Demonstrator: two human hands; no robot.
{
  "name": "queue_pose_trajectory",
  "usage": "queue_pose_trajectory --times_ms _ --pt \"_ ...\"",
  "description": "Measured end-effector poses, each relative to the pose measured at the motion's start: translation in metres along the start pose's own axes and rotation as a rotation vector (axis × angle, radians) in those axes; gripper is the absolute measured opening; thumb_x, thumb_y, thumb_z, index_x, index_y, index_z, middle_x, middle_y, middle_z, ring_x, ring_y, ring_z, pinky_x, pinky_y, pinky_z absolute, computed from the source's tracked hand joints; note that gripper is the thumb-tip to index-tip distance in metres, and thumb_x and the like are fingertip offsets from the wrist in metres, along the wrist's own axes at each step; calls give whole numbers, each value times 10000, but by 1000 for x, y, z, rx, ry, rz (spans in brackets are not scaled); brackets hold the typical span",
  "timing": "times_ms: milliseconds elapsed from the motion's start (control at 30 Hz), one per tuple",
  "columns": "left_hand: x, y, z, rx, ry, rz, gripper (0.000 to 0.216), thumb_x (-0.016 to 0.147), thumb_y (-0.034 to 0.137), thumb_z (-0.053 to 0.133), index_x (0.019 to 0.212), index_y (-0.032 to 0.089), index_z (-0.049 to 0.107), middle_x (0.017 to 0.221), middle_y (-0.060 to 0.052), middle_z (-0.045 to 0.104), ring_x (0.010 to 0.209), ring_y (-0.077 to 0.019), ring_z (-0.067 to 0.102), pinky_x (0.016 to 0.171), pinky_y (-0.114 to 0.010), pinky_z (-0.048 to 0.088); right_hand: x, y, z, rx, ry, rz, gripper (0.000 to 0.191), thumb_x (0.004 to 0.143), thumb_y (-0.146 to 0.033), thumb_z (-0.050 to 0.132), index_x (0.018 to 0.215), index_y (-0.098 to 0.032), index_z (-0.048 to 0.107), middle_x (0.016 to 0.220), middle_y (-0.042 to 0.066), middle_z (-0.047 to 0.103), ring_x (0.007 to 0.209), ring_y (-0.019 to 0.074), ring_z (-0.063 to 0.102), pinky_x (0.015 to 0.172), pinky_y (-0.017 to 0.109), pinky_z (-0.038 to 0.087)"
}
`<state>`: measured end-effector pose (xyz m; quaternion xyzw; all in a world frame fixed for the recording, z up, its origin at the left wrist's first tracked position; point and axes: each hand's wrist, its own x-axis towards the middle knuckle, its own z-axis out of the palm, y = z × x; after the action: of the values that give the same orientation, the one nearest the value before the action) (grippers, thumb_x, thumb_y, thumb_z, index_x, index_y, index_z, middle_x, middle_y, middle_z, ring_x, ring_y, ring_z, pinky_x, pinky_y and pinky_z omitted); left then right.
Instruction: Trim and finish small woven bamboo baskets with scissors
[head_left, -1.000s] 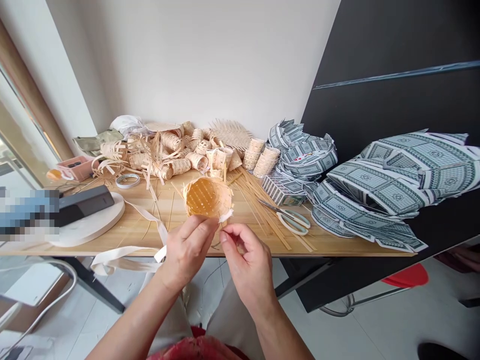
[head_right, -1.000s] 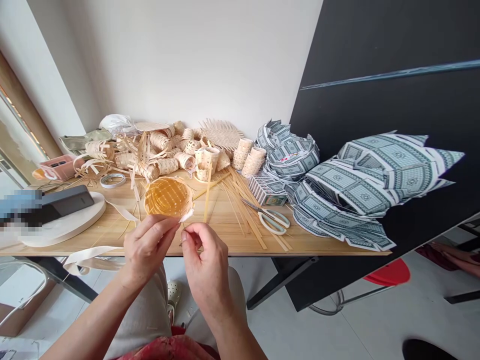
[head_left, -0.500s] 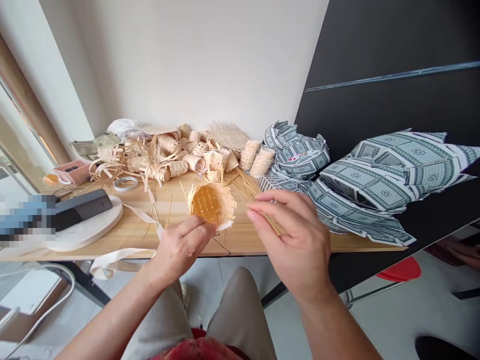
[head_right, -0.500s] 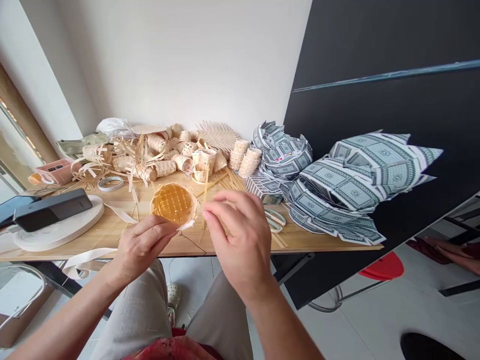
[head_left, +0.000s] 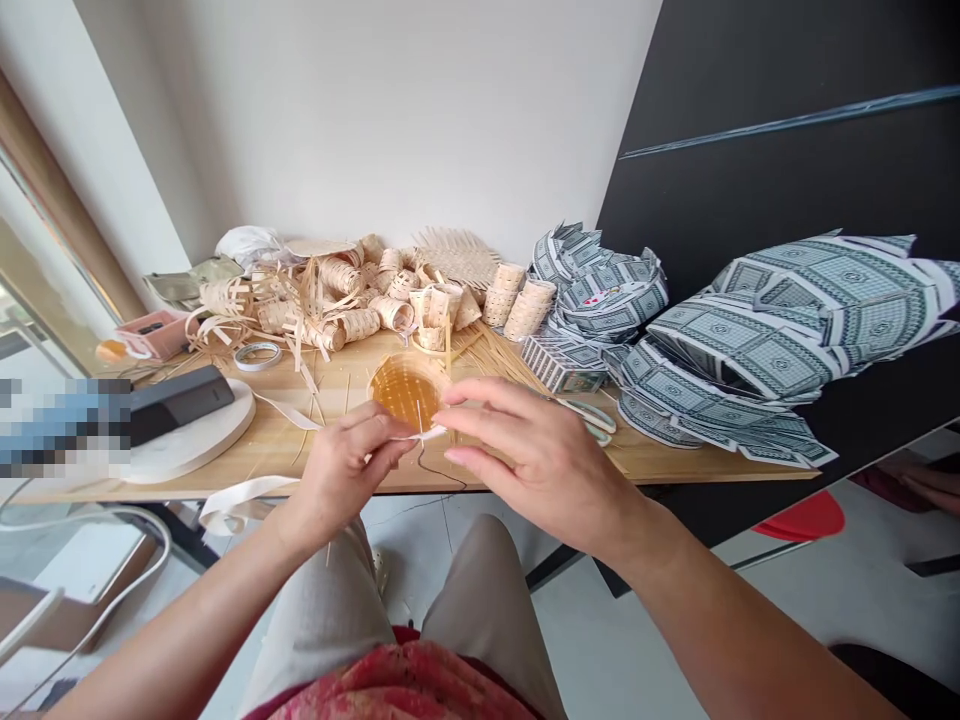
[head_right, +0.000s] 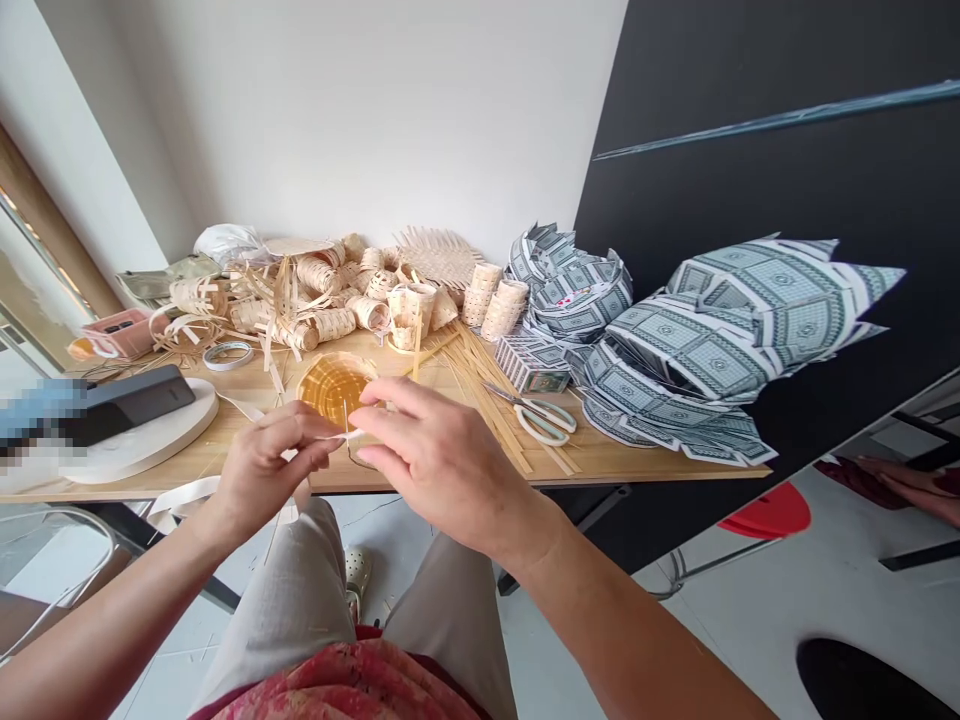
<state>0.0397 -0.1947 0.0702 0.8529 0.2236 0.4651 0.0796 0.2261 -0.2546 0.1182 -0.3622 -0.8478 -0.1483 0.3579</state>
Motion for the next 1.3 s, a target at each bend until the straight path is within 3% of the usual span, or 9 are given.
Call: queue_pose_trajectory --times_ms 100,200,400,533,667,833,967,1167,1300 --pt "5 3 1 -374 -95 -322 142 802 260 589 748 134 628 666 1 577 469 -58 546 447 -161 460 0 1 7 53 -104 47 122 872 -100 499 861 -143 613 901 67 625 803 165 592 692 269 468" --pt "10 5 2 -604 -155 -524 206 730 328 659 729 126 621 631 15 566 446 -55 529 426 -163 451 3 2 10 100 -190 139 127 864 -93 510 795 -147 602 828 45 603 755 154 576 680 264 438" --pt "18 7 1 -724 -223 -688 284 603 358 752 683 121 617 569 35 547 426 -50 500 411 -164 417 10 9 12 152 -283 261 183 843 -57 506 716 -159 588 769 10 575 688 123 531 632 243 375" --pt "21 5 -3 -742 -329 -723 272 637 362 723 723 122 626 519 41 541 442 -59 504 439 -169 411 11 17 14 249 -301 289 175 814 -48 538 707 -173 599 718 -14 580 680 114 531 629 227 363" --pt "21 4 -4 -720 -331 -678 277 761 394 600 690 126 605 502 36 532 464 -54 495 467 -160 397 12 21 15 284 -270 311 182 775 -21 550 676 -172 575 698 -22 574 672 112 528 625 220 359" --pt "22 4 4 -692 -216 -633 195 709 313 644 693 126 590 565 54 493 417 -30 432 403 -151 353 10 19 19 271 -228 286 199 768 -6 535 656 -168 564 665 -31 531 631 100 493 592 218 340" --pt "19 0 5 -546 -199 -484 86 729 209 606 715 126 623 652 22 527 456 -37 457 429 -163 377 6 21 19 335 -202 315 164 777 -41 550 688 -170 597 682 -31 563 634 98 512 586 214 346" --pt "15 -8 2 -185 -192 -192 88 796 148 559 767 151 642 690 3 575 571 -74 521 537 -184 413 9 21 17 437 -268 549 183 851 -180 475 733 -161 613 749 -8 628 487 77 549 511 208 384" --pt "14 -9 2 86 -217 -43 125 836 161 524 836 164 649 743 -19 608 671 -108 581 598 -199 438 19 18 18 369 -349 682 165 810 -182 510 722 -169 649 505 -46 565 385 84 498 455 210 357"
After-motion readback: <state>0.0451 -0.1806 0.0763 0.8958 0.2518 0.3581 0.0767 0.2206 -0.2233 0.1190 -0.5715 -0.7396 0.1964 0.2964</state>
